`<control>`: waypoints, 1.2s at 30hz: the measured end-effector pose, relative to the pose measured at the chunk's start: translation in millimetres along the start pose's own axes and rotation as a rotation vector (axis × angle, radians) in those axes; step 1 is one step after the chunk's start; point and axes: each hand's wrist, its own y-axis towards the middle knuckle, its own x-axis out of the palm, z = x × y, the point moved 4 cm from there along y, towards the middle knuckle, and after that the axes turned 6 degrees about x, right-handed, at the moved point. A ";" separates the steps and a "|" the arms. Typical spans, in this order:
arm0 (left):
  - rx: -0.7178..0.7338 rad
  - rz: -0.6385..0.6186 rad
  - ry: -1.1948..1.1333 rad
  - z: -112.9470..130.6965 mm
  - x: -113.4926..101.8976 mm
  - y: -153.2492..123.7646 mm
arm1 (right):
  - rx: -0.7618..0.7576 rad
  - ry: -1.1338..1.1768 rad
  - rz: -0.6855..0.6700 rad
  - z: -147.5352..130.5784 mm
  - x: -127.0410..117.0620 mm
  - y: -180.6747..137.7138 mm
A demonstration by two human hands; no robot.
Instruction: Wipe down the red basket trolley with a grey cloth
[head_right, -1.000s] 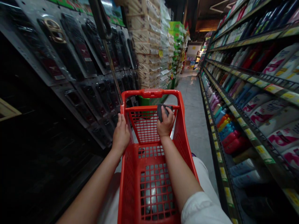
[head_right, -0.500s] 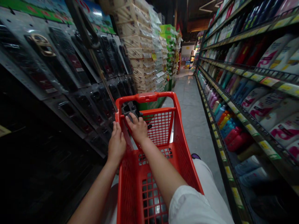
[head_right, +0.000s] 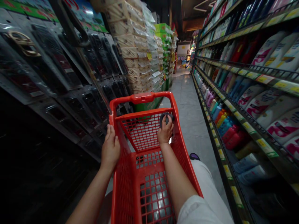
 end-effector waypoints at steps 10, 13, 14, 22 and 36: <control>0.021 -0.016 0.016 1.9 1.2 0.4 | 0.179 0.220 0.045 20.9 25.9 -37.2; 0.024 -0.052 0.081 5.0 4.5 0.2 | 0.150 0.381 0.246 4.4 6.9 -12.4; 0.023 -0.066 0.107 6.2 5.7 -0.1 | 0.142 0.438 0.286 0.1 3.0 -5.6; 0.024 -0.060 0.117 5.7 9.9 -2.9 | 0.181 0.639 0.205 -53.4 16.0 -10.7; 0.034 -0.041 0.082 -1.2 8.1 -7.3 | -0.588 0.060 -0.336 -113.9 55.0 -67.6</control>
